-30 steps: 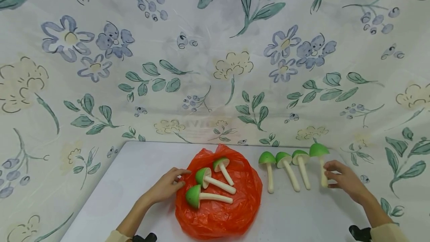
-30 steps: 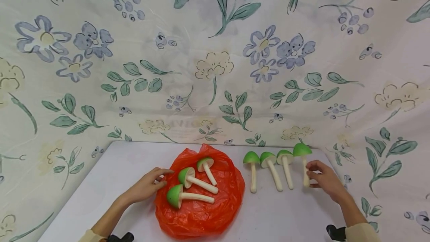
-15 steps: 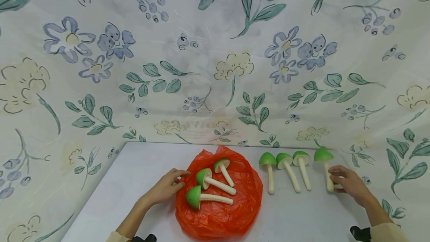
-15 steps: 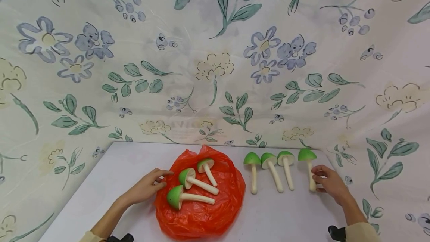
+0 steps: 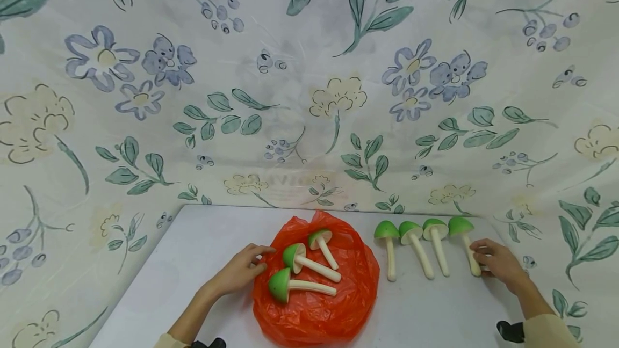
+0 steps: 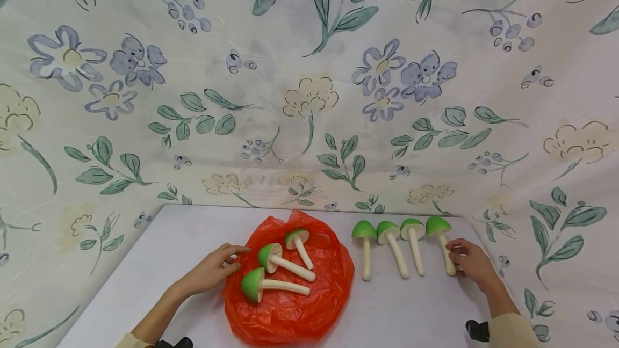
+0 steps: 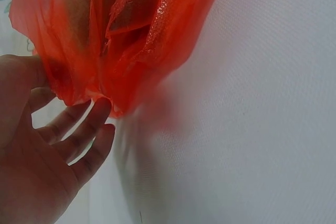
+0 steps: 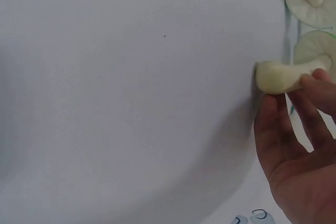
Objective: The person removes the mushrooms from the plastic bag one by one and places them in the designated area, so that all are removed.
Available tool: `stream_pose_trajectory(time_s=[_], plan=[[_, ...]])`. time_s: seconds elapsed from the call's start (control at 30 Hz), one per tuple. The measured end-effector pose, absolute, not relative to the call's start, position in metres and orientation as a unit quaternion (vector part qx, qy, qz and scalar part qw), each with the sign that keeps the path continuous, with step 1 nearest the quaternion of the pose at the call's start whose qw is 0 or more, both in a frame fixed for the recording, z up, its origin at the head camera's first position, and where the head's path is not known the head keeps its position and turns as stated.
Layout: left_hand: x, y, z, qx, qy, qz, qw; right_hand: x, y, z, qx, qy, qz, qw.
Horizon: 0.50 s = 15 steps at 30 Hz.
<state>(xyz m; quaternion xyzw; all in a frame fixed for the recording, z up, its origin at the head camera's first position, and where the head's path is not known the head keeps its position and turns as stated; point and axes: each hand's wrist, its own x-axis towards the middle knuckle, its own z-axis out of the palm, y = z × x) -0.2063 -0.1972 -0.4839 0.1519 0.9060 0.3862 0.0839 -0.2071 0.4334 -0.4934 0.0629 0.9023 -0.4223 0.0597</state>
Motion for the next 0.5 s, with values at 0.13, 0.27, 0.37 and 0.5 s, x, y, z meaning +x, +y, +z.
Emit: stream_pose_trajectory(time_s=[0.13, 0.27, 0.37, 0.5], plan=[[-0.2061, -0.1976, -0.4842, 0.154, 0.905, 0.387, 0.087, -0.2077, 0.4348, -0.4935, 0.065, 0.902, -0.421, 0.071], [-0.2061, -0.1985, -0.4843, 0.155, 0.905, 0.386, 0.086, -0.2081, 0.4368, -0.4952, 0.061, 0.9, -0.426, 0.071], [-0.2062, -0.1989, -0.4841, 0.156, 0.905, 0.386, 0.084, -0.2076, 0.4375, -0.4956, 0.06, 0.897, -0.431, 0.073], [-0.2066, -0.1988, -0.4837, 0.156, 0.905, 0.388, 0.084, -0.2048, 0.4364, -0.4943, 0.061, 0.894, -0.438, 0.077]])
